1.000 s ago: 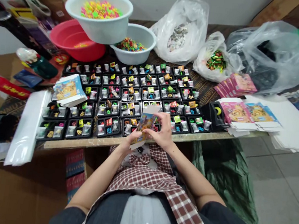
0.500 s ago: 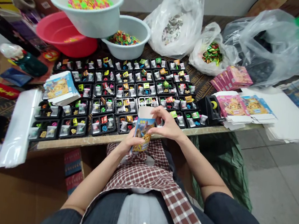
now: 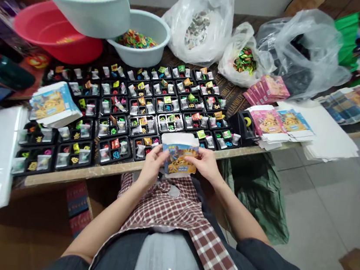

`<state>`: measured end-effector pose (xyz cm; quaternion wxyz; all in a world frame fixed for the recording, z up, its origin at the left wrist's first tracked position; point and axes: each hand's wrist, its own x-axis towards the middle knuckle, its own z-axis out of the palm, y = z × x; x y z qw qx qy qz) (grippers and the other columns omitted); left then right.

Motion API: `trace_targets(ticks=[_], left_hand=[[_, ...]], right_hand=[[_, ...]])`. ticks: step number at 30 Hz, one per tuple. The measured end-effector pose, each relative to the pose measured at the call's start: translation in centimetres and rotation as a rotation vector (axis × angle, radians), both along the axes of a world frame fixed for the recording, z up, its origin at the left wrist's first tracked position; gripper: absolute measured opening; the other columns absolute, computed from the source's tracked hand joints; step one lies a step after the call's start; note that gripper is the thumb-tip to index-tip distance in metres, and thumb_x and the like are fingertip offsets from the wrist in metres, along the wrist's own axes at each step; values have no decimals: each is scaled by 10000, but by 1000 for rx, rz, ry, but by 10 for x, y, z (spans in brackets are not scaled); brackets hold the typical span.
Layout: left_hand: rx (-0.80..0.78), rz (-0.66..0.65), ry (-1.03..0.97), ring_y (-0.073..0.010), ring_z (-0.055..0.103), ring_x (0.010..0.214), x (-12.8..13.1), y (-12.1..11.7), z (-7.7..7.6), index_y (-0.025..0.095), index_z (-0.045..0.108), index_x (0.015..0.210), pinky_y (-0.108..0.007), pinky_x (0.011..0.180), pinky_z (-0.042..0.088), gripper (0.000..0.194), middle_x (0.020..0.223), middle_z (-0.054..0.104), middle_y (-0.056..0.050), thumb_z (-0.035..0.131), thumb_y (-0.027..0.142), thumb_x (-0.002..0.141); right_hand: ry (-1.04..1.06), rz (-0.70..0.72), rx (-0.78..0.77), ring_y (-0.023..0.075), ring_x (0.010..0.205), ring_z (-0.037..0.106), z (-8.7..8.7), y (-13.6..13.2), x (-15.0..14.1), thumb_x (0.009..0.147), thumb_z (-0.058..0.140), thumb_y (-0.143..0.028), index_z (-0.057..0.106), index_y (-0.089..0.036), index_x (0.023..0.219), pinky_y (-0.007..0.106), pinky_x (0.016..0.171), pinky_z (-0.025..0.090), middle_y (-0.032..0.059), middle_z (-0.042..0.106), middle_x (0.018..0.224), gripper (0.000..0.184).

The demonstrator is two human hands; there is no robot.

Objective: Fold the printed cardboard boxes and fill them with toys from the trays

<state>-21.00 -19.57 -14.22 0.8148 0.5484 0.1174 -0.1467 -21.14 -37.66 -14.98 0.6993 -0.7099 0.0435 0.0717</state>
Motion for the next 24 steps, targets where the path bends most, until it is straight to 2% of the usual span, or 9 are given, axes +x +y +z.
trace_targets(ticks=[2, 4, 7, 9, 12, 15, 20, 24], left_hand=[[-120, 60, 66, -241, 715, 866, -7, -8, -2, 172, 719, 917, -355, 839, 542, 494, 891, 769, -53, 792, 572, 636], [-157, 49, 106, -249, 719, 855, -13, -13, -5, 172, 731, 838, -349, 829, 542, 441, 840, 770, -45, 822, 531, 599], [-167, -39, 118, -254, 720, 857, -19, -18, -9, 168, 749, 782, -344, 824, 540, 361, 821, 773, -41, 849, 441, 567], [-179, -67, 126, -264, 718, 887, -22, -18, -10, 165, 757, 759, -351, 838, 537, 330, 816, 773, -47, 841, 427, 577], [-182, -68, 132, -280, 710, 937, -26, -18, -13, 169, 764, 739, -368, 859, 533, 336, 818, 773, -59, 822, 466, 591], [-100, -99, 91, -281, 705, 949, -29, -19, -17, 169, 779, 773, -371, 879, 520, 354, 843, 776, -69, 828, 458, 574], [106, -155, 6, -257, 701, 885, -28, -21, -17, 170, 794, 861, -381, 866, 519, 378, 876, 781, -62, 787, 461, 618], [171, -250, -78, -227, 697, 826, -14, -22, -13, 174, 785, 850, -345, 804, 535, 290, 885, 782, -52, 753, 341, 616]], right_hand=[[44, -30, -15, 246, 722, 703, -9, 3, -17, 564, 890, -433, 742, -179, 781, 378, 712, 586, 40, 754, 775, 365], [60, -124, 41, 245, 793, 708, -17, 8, -32, 569, 879, -482, 734, -196, 826, 375, 770, 584, 37, 761, 831, 411], [73, -316, 255, 254, 964, 697, -25, 16, -43, 691, 739, -632, 706, -214, 863, 379, 872, 564, 44, 762, 917, 453], [106, -397, 370, 269, 1021, 683, -25, 18, -44, 734, 677, -641, 674, -212, 789, 386, 882, 557, 50, 756, 880, 432], [160, -427, 431, 265, 987, 682, -23, 15, -42, 666, 744, -455, 626, -218, 715, 368, 862, 552, 21, 735, 788, 269], [198, -395, 472, 231, 889, 685, -20, 10, -42, 604, 710, -294, 639, -220, 743, 335, 821, 546, -12, 716, 748, 173], [186, -392, 453, 209, 821, 675, -13, 1, -40, 562, 638, -209, 689, -218, 772, 313, 786, 530, -13, 727, 769, 216], [206, -385, 441, 205, 788, 670, -15, -7, -38, 522, 606, -136, 719, -221, 803, 313, 764, 523, -10, 734, 757, 314]])
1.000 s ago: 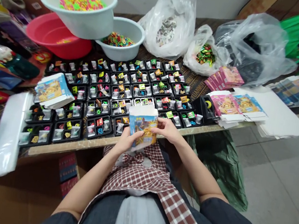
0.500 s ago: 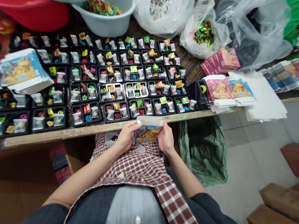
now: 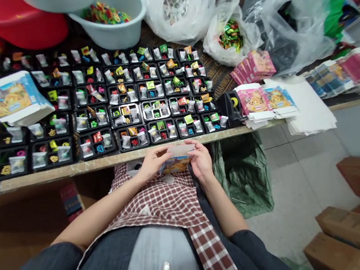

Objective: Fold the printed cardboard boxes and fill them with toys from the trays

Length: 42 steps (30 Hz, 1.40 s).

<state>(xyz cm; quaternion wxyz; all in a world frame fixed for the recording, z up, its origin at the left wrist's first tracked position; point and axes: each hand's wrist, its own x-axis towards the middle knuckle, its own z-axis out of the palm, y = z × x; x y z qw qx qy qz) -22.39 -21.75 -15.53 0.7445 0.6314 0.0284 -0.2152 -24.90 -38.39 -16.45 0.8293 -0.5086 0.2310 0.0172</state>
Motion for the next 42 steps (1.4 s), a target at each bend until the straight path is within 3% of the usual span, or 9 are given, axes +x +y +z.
trace_targets(ticks=[7, 10, 12, 15, 21, 26, 31, 35, 42], left_hand=[[2, 163, -1, -160, 647, 651, 10, -4, -12, 186, 739, 682, -268, 657, 505, 137, 700, 739, -18, 703, 190, 549], [-89, 228, 17, -183, 679, 696, 4, -3, -11, 200, 717, 621, -298, 711, 528, 53, 685, 739, -23, 696, 216, 575], [-88, 201, -9, -207, 697, 744, 1, 2, -7, 201, 718, 613, -320, 740, 539, 58, 709, 748, -37, 708, 257, 603], [80, 120, -74, -203, 686, 710, 2, 12, -2, 183, 756, 684, -307, 684, 532, 157, 757, 762, -59, 772, 324, 617], [184, 49, -126, -176, 671, 629, 9, 24, -4, 171, 742, 731, -276, 615, 530, 253, 721, 750, -46, 815, 371, 595], [272, -44, -301, -240, 732, 786, 6, 34, -12, 203, 758, 716, -358, 756, 581, 196, 853, 782, -91, 780, 393, 674], [352, -115, -522, -258, 743, 896, 5, 46, -24, 235, 765, 745, -402, 851, 582, 193, 946, 785, -97, 716, 421, 761], [328, -130, -460, -255, 745, 823, 10, 46, -19, 224, 778, 750, -379, 794, 590, 152, 880, 786, -94, 719, 364, 750], [305, -128, -236, -196, 680, 585, 20, 41, -3, 190, 793, 752, -271, 560, 526, 196, 687, 759, -58, 762, 368, 676]], right_hand=[[-51, -119, -28, 231, 797, 681, -22, 13, -5, 617, 630, -247, 704, -222, 661, 366, 799, 537, 28, 742, 746, 89], [-152, -127, -113, 231, 823, 685, -23, 20, -10, 730, 659, -379, 728, -232, 697, 378, 824, 539, 39, 755, 811, 166], [-202, -90, -253, 227, 849, 686, -22, 20, -11, 749, 713, -398, 732, -241, 715, 380, 860, 533, 31, 758, 833, 161], [-229, 15, -402, 221, 882, 685, -20, 17, -11, 753, 756, -406, 736, -238, 797, 375, 863, 537, 35, 759, 892, 176], [-208, 137, -458, 197, 768, 675, -13, 7, -5, 713, 812, -387, 724, -216, 783, 351, 765, 545, 37, 746, 823, 205], [-233, 248, -384, 234, 852, 719, -10, -3, -1, 685, 830, -395, 730, -221, 692, 397, 833, 563, 50, 772, 850, 201], [-278, 330, -473, 244, 948, 725, -13, -12, -2, 688, 826, -338, 793, -263, 788, 432, 954, 540, 42, 783, 956, 129], [-297, 295, -495, 233, 943, 728, -11, -13, -4, 721, 794, -278, 803, -278, 806, 417, 966, 536, 32, 783, 961, 85], [-179, 265, -459, 211, 745, 717, -3, -13, 1, 695, 817, -330, 791, -235, 753, 361, 756, 579, 23, 772, 787, 114]])
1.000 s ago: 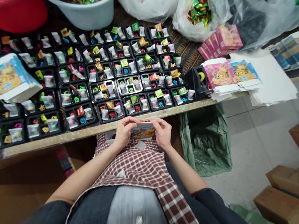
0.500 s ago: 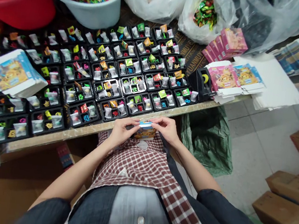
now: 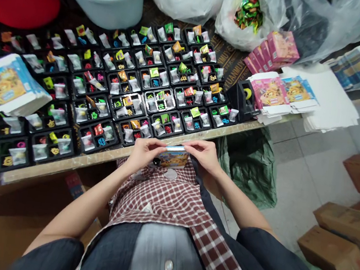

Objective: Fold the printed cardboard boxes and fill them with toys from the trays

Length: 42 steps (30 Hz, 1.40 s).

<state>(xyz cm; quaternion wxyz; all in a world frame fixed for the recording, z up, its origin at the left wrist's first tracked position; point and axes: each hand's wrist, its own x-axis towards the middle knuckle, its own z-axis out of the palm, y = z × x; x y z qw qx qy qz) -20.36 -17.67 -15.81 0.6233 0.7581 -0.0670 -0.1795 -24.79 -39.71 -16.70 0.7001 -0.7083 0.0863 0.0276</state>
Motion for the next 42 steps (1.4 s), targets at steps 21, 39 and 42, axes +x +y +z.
trace_targets(ticks=[21, 39, 42], left_hand=[[320, -397, -847, -198, 705, 893, -4, -32, 2, 208, 660, 1217, -304, 778, 564, 355, 1053, 735, -108, 430, 167, 950], [573, -204, -1255, -208, 655, 793, 31, -68, 40, 229, 720, 1167, -314, 688, 472, 448, 973, 734, -104, 393, 85, 897], [560, -205, -1223, -205, 653, 791, 32, -66, 42, 240, 714, 1175, -311, 689, 469, 432, 968, 733, -92, 408, 100, 903]], right_hand=[[-330, 116, -392, 242, 1015, 665, -2, -38, -6, 776, 757, -398, 779, -330, 961, 432, 956, 525, 42, 735, 1055, 198], [-59, -286, -981, 213, 815, 541, 6, -242, 99, 663, 751, -224, 750, -190, 691, 366, 832, 454, 45, 559, 800, 45], [-37, -308, -909, 199, 757, 535, 5, -239, 104, 644, 707, -189, 698, -182, 609, 358, 802, 442, 37, 575, 739, 36]])
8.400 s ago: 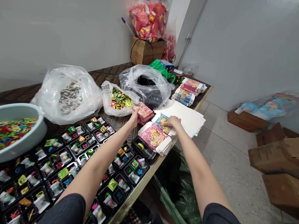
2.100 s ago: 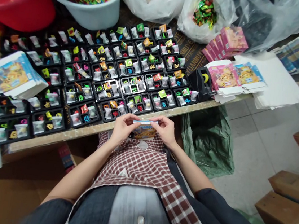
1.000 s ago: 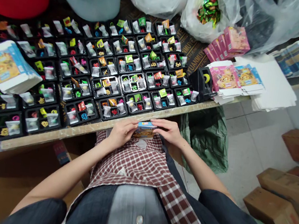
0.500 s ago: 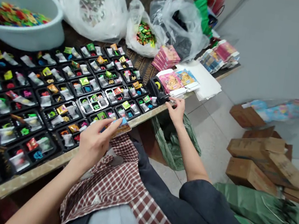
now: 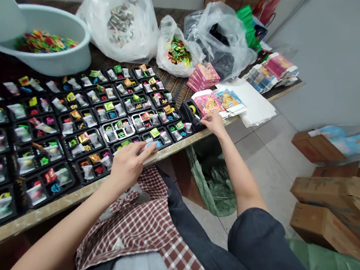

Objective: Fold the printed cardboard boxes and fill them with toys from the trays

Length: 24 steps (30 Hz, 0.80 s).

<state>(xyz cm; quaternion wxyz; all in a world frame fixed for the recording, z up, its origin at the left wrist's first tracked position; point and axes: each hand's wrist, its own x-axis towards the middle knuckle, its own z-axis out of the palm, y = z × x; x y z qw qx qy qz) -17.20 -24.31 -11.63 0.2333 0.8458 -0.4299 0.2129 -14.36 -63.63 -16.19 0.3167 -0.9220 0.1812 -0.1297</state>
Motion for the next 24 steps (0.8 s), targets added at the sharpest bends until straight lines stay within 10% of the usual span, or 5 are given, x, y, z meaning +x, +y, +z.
trace_targets(ticks=[16, 24], left_hand=[[27, -63, -38, -205, 650, 839, -2, -8, 3, 258, 712, 1151, -317, 677, 442, 480, 1022, 724, -80, 420, 19, 853], [-27, -54, -22, -211, 641, 802, 0, -12, -4, 249, 715, 1141, -330, 658, 420, 446, 992, 720, -81, 414, 50, 879]], right_hand=[[-182, -268, 633, 128, 666, 534, -18, 23, -23, 634, 608, -360, 550, -193, 626, 282, 676, 497, -27, 539, 648, 177], [-261, -310, 628, 133, 678, 538, -28, 34, -45, 636, 625, -376, 550, -193, 637, 323, 736, 508, -17, 555, 697, 198]])
